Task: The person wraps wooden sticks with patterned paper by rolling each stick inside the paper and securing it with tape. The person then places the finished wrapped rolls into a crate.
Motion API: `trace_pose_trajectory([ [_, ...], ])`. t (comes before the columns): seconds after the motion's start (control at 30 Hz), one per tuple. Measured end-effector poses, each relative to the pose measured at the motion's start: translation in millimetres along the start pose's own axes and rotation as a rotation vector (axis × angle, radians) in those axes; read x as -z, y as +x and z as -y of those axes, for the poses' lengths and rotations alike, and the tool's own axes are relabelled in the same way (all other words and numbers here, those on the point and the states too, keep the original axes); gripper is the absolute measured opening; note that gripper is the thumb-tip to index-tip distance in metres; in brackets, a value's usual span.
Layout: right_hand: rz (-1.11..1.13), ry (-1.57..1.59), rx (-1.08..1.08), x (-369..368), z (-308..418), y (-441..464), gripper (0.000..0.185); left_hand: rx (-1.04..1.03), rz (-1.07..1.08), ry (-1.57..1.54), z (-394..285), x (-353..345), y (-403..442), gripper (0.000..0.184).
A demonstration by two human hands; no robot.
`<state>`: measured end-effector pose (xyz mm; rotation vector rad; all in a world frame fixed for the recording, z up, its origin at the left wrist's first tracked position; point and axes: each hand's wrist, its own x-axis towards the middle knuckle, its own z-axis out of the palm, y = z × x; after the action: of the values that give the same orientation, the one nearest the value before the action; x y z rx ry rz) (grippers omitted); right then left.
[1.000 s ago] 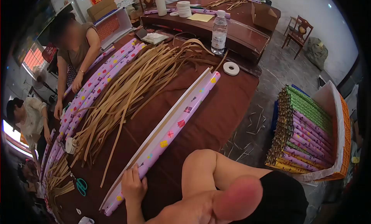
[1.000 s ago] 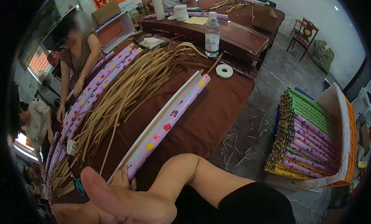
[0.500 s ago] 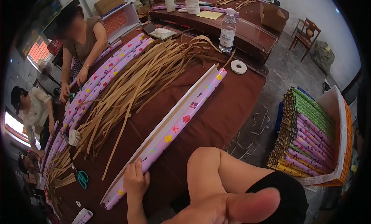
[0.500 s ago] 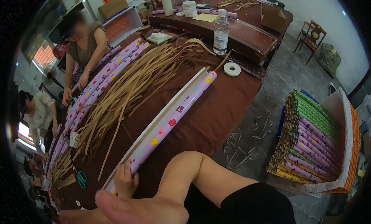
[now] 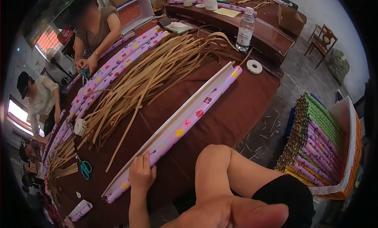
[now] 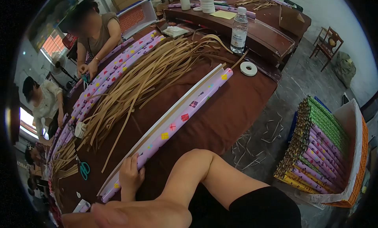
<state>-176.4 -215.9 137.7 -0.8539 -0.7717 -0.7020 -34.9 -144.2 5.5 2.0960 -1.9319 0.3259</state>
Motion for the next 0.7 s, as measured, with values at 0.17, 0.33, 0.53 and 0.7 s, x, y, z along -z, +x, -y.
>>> trace_pose_trajectory([
  [0.17, -0.005, -0.021, -0.041, -10, 5, -17, 0.080, 0.013, 0.005, 0.009, 0, -1, -1, 0.061],
  [0.33, -0.017, -0.063, -0.071, -1, 2, -5, 0.080, 0.002, -0.004, 0.023, 1, -1, -2, 0.060],
  [0.53, -0.034, -0.103, -0.123, 3, 4, -6, 0.079, -0.007, -0.020, 0.019, 1, -2, -1, 0.060],
  [0.7, -0.045, -0.132, -0.167, 8, 13, -7, 0.079, 0.002, -0.016, 0.013, 0, -1, -2, 0.058],
])
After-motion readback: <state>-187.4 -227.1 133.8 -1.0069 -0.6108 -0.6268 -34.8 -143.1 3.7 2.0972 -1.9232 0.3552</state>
